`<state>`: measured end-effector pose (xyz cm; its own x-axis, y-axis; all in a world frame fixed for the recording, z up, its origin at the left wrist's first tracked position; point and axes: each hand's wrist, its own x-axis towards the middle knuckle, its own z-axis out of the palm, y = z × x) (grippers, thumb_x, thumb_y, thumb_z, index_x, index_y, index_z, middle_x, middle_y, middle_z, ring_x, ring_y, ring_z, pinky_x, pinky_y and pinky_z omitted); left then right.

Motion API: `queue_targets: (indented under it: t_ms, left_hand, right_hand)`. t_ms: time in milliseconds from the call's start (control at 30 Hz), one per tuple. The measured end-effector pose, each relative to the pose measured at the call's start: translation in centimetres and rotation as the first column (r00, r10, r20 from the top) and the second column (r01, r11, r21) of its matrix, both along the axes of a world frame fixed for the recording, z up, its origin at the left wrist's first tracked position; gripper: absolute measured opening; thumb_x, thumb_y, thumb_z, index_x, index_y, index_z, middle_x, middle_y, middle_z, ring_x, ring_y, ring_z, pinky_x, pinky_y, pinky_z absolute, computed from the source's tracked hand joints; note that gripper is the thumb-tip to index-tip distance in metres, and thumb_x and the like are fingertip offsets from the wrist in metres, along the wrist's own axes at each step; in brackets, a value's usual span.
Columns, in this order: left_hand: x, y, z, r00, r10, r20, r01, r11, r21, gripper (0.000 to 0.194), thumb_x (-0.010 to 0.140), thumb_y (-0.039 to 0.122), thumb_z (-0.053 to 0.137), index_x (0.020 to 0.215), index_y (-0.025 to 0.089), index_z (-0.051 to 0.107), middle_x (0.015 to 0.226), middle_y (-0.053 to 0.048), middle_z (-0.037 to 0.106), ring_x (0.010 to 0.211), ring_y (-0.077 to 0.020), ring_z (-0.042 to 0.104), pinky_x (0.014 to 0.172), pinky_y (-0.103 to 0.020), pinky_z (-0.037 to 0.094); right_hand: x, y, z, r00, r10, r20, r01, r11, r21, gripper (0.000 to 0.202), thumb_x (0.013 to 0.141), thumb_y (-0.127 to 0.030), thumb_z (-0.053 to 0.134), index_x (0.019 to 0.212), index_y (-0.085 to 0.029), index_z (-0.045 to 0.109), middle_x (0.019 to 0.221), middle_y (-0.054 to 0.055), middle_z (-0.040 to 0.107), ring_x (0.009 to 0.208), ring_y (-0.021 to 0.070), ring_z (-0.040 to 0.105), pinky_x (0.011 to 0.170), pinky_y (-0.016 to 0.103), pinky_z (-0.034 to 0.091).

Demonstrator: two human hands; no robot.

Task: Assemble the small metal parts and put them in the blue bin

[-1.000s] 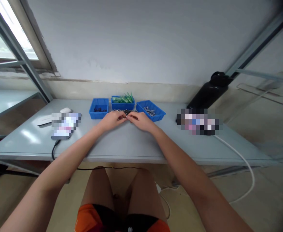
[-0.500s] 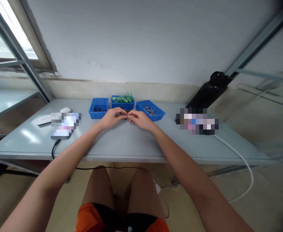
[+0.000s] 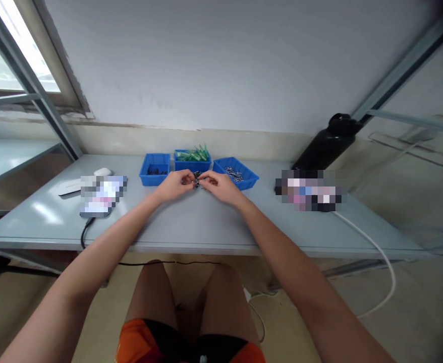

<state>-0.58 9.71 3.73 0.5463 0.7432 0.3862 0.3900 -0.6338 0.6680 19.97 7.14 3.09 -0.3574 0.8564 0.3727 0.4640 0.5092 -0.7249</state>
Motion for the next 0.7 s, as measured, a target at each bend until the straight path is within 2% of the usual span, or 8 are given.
queue_targets:
  t_ms: [167,333,500,700]
  left_hand:
    - [-0.2,0.0,0.2,0.996,0.058,-0.069,-0.056,0.998,0.028,0.016,0.081,0.031,0.059,0.082,0.016,0.065,0.072,-0.001,0.066,0.065,-0.0124,0.056,0.062,-0.025,0.043]
    - [-0.3,0.2,0.3,0.995,0.063,-0.083,-0.058,0.997,0.059,0.019,0.081,0.035,0.062,0.083,0.017,0.068,0.073,-0.001,0.068,0.064,-0.0122,0.056,0.061,-0.024,0.042]
    - [-0.2,-0.2,0.8,1.0,0.018,-0.022,-0.016,0.998,0.064,0.02,0.082,0.034,0.064,0.089,0.016,0.069,0.081,-0.003,0.071,0.073,-0.0136,0.062,0.067,-0.024,0.047]
    - [0.0,-0.9,1.2,1.0,-0.01,-0.005,0.01,0.995,0.101,0.021,0.086,0.035,0.06,0.093,0.017,0.069,0.092,-0.005,0.071,0.085,-0.0159,0.065,0.071,-0.024,0.05]
  right_hand:
    - [0.1,-0.1,0.2,0.997,-0.031,0.069,0.03,0.999,0.028,0.029,0.085,-0.043,0.054,0.093,-0.018,0.065,0.069,0.001,0.06,0.061,0.0132,0.051,0.06,0.026,0.038]
    - [0.3,-0.1,0.3,0.99,-0.05,0.131,0.046,0.998,0.035,0.027,0.089,-0.04,0.048,0.087,-0.018,0.064,0.066,0.001,0.061,0.057,0.0124,0.047,0.059,0.025,0.034]
    - [0.3,-0.1,0.4,0.989,-0.064,0.132,0.061,0.998,0.028,0.025,0.088,-0.039,0.048,0.086,-0.018,0.064,0.066,0.001,0.062,0.059,0.013,0.049,0.06,0.025,0.035]
    - [0.0,-0.3,0.3,0.992,0.002,0.125,-0.004,1.0,0.017,0.026,0.089,-0.038,0.047,0.088,-0.018,0.065,0.068,0.001,0.062,0.06,0.0128,0.05,0.061,0.025,0.035]
